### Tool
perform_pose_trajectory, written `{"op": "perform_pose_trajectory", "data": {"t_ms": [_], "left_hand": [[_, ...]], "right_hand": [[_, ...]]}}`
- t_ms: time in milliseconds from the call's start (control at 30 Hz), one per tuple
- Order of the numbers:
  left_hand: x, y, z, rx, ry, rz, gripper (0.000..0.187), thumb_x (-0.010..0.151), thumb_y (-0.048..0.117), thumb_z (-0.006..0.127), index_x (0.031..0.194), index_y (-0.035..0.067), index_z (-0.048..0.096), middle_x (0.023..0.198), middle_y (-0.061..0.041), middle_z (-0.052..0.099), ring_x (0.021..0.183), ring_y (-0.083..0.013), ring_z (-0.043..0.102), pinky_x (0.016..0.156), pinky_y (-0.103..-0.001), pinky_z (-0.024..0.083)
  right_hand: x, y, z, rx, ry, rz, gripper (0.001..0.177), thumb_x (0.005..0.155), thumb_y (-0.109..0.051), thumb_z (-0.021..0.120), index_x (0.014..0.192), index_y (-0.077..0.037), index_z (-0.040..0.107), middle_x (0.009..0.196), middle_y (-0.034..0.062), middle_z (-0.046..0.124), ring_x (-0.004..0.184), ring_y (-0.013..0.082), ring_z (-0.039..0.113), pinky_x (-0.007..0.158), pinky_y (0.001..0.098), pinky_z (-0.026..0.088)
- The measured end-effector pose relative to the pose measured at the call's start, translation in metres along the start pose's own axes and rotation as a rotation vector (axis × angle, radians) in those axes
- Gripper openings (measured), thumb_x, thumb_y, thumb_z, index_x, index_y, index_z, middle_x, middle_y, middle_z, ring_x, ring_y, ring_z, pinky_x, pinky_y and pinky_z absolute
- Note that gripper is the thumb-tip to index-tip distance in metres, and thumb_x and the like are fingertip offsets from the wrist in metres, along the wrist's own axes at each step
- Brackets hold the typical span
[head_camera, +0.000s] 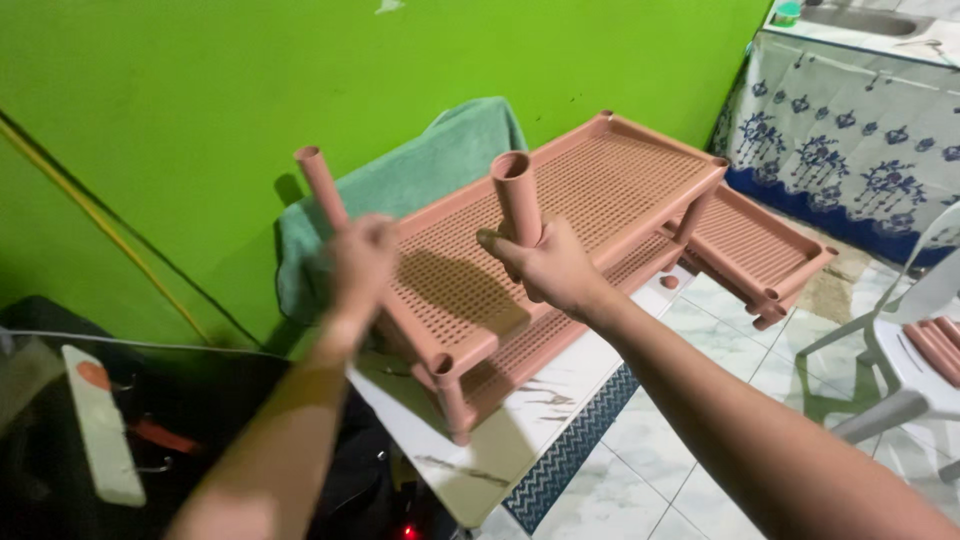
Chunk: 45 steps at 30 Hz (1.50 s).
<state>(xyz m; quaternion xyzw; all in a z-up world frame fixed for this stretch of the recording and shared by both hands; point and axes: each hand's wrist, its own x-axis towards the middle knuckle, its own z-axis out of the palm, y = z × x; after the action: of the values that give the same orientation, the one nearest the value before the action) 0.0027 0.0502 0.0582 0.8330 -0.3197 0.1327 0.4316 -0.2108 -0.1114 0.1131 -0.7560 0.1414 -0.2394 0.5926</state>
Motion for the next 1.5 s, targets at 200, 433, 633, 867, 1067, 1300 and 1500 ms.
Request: {"op": "perform_pose_trajectory", "data": {"t_ms": [200,433,633,867,1067,1300,1500], "left_hand": [[0.029,-0.043,-0.040,-0.229,0.434,-0.069,0.024,0.103,0.028,0.066,0.104,0.005,0.071,0.095,-0.007,0.074,0.085,-0.0181,0.070,0.079,-0.032,0.056],[0.018,-0.075,-0.038,-0.394,0.328,-0.155,0.045,0.099,0.032,0.065,0.131,0.001,0.058,0.123,-0.013,0.068,0.111,-0.0208,0.066,0.097,-0.035,0.053],[0.048,-0.089,-0.001,-0.253,0.238,-0.012,0.083,0.089,0.030,0.083,0.147,-0.008,0.038,0.138,-0.026,0.055,0.124,-0.0323,0.060,0.102,-0.041,0.051],[0.088,-0.096,0.039,-0.329,0.179,-0.231,0.039,0.083,0.029,0.083,0.102,0.000,0.066,0.089,-0.011,0.074,0.080,-0.0180,0.070,0.073,-0.034,0.057],[0.088,-0.122,0.068,-0.603,0.182,-0.347,0.022,0.085,0.026,0.080,0.078,0.008,0.070,0.067,0.002,0.066,0.055,-0.0080,0.058,0.050,-0.028,0.047],[0.089,-0.133,0.084,-0.558,0.277,-0.307,0.036,0.090,0.023,0.076,0.065,0.007,0.056,0.060,0.003,0.055,0.052,-0.0067,0.048,0.046,-0.031,0.036],[0.095,-0.120,0.083,-0.421,0.369,-0.315,0.036,0.086,0.022,0.074,0.058,0.006,0.057,0.053,0.001,0.056,0.049,-0.0061,0.051,0.044,-0.032,0.038]], "right_hand": [[0.019,0.006,-0.034,-0.095,-0.091,-0.029,0.030,0.091,-0.031,0.075,0.076,-0.006,0.066,0.060,0.0003,0.062,0.043,0.0068,0.053,0.037,0.0248,0.042],[0.061,0.006,-0.005,-0.067,-0.237,-0.134,0.034,0.093,-0.035,0.071,0.086,-0.003,0.065,0.074,0.0052,0.065,0.065,0.0121,0.063,0.058,0.0290,0.053],[0.116,0.008,0.036,0.029,-0.283,-0.123,0.047,0.092,-0.037,0.071,0.117,0.000,0.058,0.081,0.0068,0.066,0.068,0.0128,0.065,0.060,0.0290,0.056],[0.182,0.028,0.077,-0.111,-0.345,-0.006,0.054,0.090,-0.034,0.071,0.125,0.002,0.051,0.084,0.0128,0.065,0.064,0.0230,0.064,0.055,0.0373,0.054],[0.219,0.057,0.067,-0.746,-0.505,-0.209,0.062,0.091,-0.051,0.072,0.121,-0.001,0.052,0.102,0.0285,0.071,0.096,0.0414,0.071,0.085,0.0499,0.057],[0.255,0.107,0.034,-1.179,-0.557,-0.491,0.043,0.089,-0.041,0.072,0.123,-0.017,0.060,0.120,0.0122,0.068,0.119,0.0363,0.062,0.105,0.0567,0.046],[0.292,0.138,-0.024,-1.261,-0.590,-0.575,0.050,0.085,-0.034,0.076,0.131,-0.025,0.059,0.127,0.0059,0.062,0.128,0.0299,0.054,0.115,0.0525,0.038]]}}
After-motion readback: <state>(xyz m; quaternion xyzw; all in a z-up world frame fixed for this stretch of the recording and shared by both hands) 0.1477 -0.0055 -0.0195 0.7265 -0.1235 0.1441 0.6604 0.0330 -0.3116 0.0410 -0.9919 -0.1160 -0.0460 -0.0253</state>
